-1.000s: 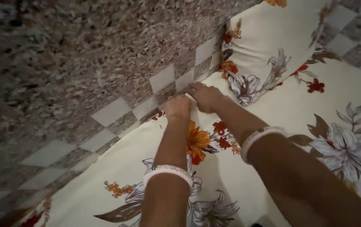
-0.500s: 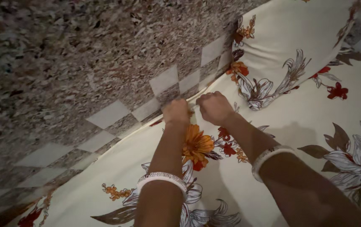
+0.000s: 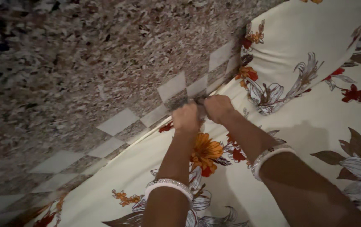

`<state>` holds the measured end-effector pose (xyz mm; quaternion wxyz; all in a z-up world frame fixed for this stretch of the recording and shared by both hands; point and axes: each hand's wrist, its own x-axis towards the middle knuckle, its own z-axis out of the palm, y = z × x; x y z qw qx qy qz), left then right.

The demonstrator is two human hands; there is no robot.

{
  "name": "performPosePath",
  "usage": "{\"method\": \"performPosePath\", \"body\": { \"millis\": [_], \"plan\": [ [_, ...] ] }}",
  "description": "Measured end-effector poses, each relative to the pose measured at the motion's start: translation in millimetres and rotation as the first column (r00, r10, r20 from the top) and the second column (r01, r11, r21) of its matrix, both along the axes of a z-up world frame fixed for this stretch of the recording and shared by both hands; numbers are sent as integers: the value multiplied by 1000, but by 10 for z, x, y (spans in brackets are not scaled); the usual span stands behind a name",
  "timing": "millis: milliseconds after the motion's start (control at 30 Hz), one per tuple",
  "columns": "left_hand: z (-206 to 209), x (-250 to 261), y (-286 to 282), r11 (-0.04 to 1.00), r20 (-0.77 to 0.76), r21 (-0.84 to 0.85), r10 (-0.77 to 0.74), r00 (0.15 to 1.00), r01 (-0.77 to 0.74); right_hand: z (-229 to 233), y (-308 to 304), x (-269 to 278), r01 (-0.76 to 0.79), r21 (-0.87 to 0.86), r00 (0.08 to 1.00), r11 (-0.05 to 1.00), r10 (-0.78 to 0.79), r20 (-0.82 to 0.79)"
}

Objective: The person inserts a purple pillow insert into a floral pillowcase, then folds and smooths the case to form a neat pillow. The person repeatedly adjusts and smooths the pillowcase on the bed surface.

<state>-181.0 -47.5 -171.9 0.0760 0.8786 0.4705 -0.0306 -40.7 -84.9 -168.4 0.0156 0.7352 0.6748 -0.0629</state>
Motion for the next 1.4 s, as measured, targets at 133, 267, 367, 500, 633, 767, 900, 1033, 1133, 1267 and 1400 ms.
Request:
{"method": "performPosePath", "body": {
  "millis": [133,267,367,500,633,767,900,1033,1133,1267,1400],
  "plan": [
    [83,-118,-34,997,100,72,-6,995,-2,33,47,-30,29,88,999,996,-27,-31],
    [-10,-240,-27,999,181,40,-18,983,11,-5,-67,-135,179,240,954,954,-109,-278],
    [-175,-277,-92,995,204,-97,-3,979,23,-19,-151,-170,161,224,920,961,-64,-387],
    [-430,-254,-166,997,271,-4,-70,960,74,-20,-157,-165,106,240,913,965,1,-407],
    [-484,-195,-75,981,231,-187,0,973,44,-56,-185,-109,-26,285,958,958,105,-266],
    [-272,-170,-46,940,135,-342,37,990,12,-102,-197,-104,-168,220,961,961,209,-181],
    [-78,-147,-38,925,97,-379,23,995,16,-102,-85,-119,-149,-88,989,985,149,4],
    [-106,-121,53,915,81,-402,20,997,15,-94,31,-193,-152,-125,982,980,164,94],
    [-220,-79,95,913,47,-407,-12,999,30,-82,76,-243,-123,-250,968,960,171,182],
    [-306,-78,123,904,74,-425,-19,997,49,-77,81,-254,-86,-309,972,947,148,184],
    [-192,-122,122,867,4,-497,-20,1000,19,-68,100,-249,-79,-366,969,927,158,191]
  ]
}}
